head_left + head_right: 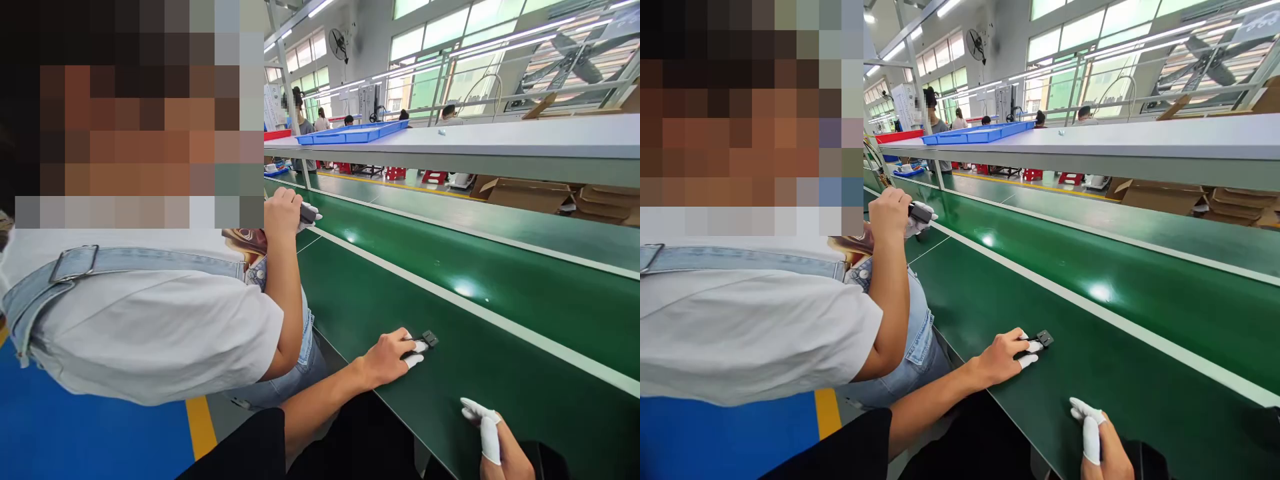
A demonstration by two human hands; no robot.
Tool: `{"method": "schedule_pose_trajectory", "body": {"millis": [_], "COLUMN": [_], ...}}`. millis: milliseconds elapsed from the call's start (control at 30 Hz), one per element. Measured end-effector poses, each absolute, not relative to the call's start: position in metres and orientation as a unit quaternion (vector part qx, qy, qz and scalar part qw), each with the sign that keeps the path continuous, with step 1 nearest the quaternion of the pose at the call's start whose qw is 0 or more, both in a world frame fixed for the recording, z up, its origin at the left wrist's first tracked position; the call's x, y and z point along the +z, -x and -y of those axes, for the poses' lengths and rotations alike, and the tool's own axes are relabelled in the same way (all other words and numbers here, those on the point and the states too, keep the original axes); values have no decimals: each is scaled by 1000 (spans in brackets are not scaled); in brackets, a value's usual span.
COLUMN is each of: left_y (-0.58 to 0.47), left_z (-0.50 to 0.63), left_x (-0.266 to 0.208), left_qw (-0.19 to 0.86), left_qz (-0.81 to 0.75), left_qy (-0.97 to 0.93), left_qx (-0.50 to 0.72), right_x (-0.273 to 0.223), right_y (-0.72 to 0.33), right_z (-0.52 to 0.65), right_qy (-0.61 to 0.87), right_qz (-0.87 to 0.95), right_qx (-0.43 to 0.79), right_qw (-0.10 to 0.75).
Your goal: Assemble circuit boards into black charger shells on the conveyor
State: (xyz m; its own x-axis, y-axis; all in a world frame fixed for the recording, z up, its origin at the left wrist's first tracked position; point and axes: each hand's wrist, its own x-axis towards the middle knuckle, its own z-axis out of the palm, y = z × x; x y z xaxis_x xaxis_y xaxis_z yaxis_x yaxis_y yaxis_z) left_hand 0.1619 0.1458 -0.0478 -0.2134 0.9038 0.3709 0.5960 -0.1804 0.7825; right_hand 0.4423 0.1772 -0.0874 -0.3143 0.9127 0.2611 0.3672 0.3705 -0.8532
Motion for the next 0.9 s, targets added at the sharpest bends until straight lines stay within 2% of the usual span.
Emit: {"method": "schedule_pose_trajectory", "body": {"millis": [133,233,367,500,700,900], "left_y": [-186,-210,-224,-230,-237,-232], "left_z": [-130,-108,-87,-79,-73,-73], "left_x": [-8,39,100,134,153,150], "left_qw": [366,478,555,589,607,637], "left_qz": [-502,-355,-272,-278,-282,-253], "left_qy": [-333,-119,107,211,256,276], "left_qx": [709,795,779,729,697,674], "right_x": [-86,-72,-48,-38,-37,-36], "right_y": [-439,-435,-426,-422,-422,-422], "right_z": [-176,-169,-162,-159,-157,-158], "right_qy": [445,436,442,448,448,447], "right_qz": [719,710,698,697,698,696], "right_qx": [354,386,400,394,392,406], "right_qw": [400,396,397,399,398,389]}}
